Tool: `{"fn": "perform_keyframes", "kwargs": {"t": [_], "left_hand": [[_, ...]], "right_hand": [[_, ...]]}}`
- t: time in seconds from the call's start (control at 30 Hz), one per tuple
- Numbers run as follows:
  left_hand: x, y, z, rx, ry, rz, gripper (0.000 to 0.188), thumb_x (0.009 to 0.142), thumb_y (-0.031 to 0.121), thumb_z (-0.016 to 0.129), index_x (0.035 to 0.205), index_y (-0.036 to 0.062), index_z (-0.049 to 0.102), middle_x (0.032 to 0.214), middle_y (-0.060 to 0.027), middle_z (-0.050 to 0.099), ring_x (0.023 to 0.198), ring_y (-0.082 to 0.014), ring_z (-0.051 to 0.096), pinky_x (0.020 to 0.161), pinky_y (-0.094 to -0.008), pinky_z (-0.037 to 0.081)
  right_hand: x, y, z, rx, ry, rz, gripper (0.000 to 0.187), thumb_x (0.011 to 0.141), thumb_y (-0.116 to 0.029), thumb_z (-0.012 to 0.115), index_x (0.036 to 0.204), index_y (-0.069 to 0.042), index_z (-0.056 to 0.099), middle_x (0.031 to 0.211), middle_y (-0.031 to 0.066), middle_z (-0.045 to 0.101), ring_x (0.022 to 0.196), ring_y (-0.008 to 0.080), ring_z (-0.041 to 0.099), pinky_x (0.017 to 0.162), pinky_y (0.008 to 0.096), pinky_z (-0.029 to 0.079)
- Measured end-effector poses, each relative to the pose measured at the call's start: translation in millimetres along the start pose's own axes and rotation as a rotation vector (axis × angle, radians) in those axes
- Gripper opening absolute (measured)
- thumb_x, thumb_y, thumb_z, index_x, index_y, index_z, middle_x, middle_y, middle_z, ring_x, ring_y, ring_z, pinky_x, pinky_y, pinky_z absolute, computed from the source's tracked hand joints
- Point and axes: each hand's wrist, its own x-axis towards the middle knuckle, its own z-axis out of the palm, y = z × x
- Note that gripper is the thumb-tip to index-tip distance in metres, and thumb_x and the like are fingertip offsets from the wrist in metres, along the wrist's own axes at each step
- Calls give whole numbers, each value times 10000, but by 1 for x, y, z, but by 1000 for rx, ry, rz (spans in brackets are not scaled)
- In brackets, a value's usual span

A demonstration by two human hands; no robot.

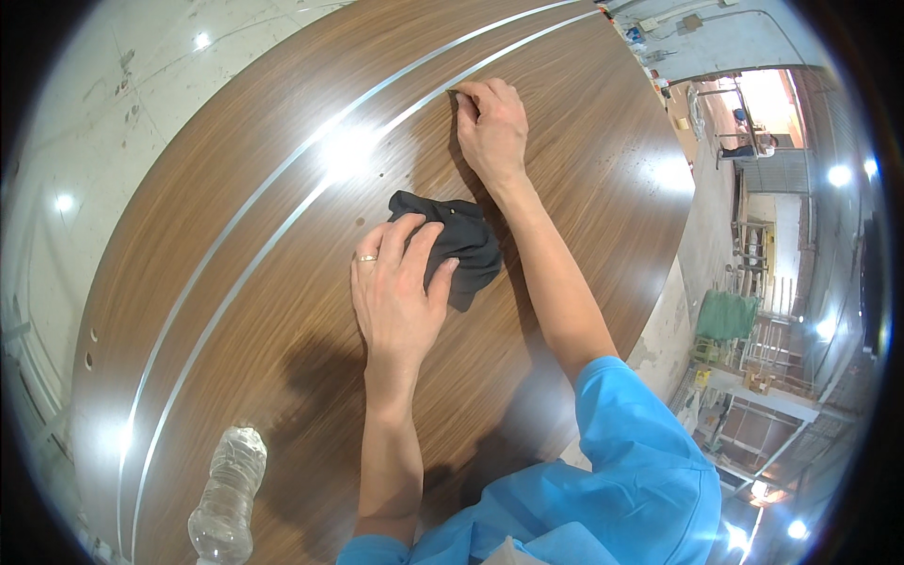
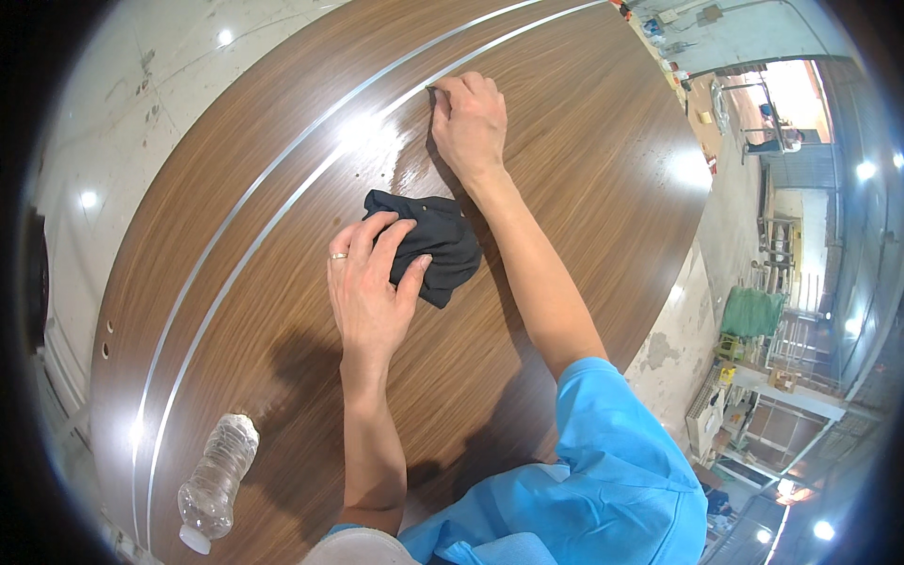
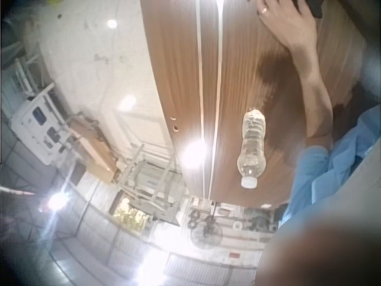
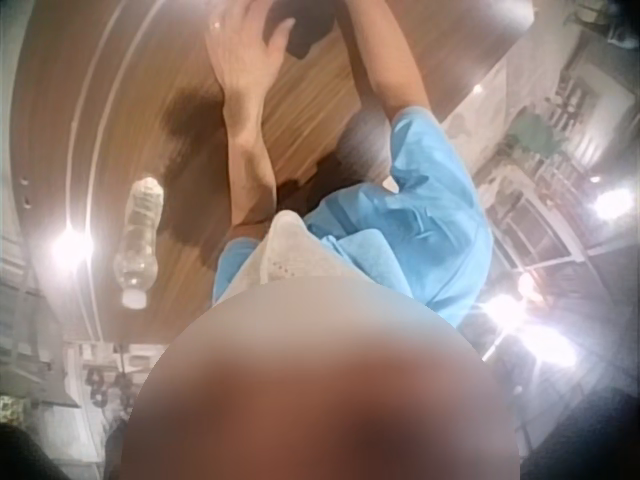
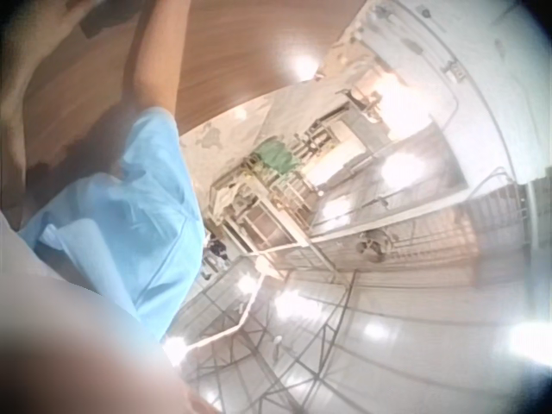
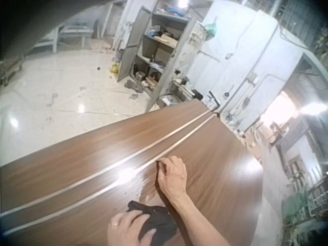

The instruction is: The person wipes a large wooden tabletop with a black cloth while holding a clear plastic bottle. They pour liquid onto the surface and continue wiping along two parallel white lines, then use a small blue tool to scrape or adjust the lines.

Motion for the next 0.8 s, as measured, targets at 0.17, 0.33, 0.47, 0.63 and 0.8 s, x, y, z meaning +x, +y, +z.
{"fn": "perform_keyframes", "kwargs": {"t": [0.17,0.33,0.47,0.63,0.8], "left_hand": [[2,-4,2,-98,52,-37,245,910,77,798,1140,80,717,1273,-89,698,1250,-362,585,1096,-508,465],[2,-1,-2,-529,179,-228,231,966,4,756,1176,33,663,1219,-104,736,1175,-281,676,1023,-439,542],[0,3,-8,-1170,108,-492,229,1045,-9,706,1250,2,604,1190,-117,718,1096,-129,674,954,-287,559],[-2,5,-5,-1206,157,-511,265,997,-60,738,1204,-15,580,1158,-134,711,1078,-143,685,936,-285,569],[-5,1,-6,-1112,332,-484,286,995,-73,722,1190,6,528,1157,-154,700,1066,-152,698,907,-290,585]], "right_hand": [[-10,-30,-58,475,-262,385,150,1012,-116,748,1125,-23,780,1003,32,739,935,152,692,843,323,545],[-35,-54,-123,918,-745,648,187,1026,-133,753,1152,5,766,989,22,738,896,92,645,819,275,529],[-40,-67,-129,859,-889,657,145,1027,-115,747,1111,3,759,990,9,734,909,81,645,824,270,528],[-41,-78,-137,730,-878,451,120,1006,-90,742,1065,14,747,956,51,747,887,134,672,809,314,551],[-44,-77,-158,517,-807,196,126,967,-69,748,1056,19,747,951,154,765,874,242,736,818,356,573]]}}
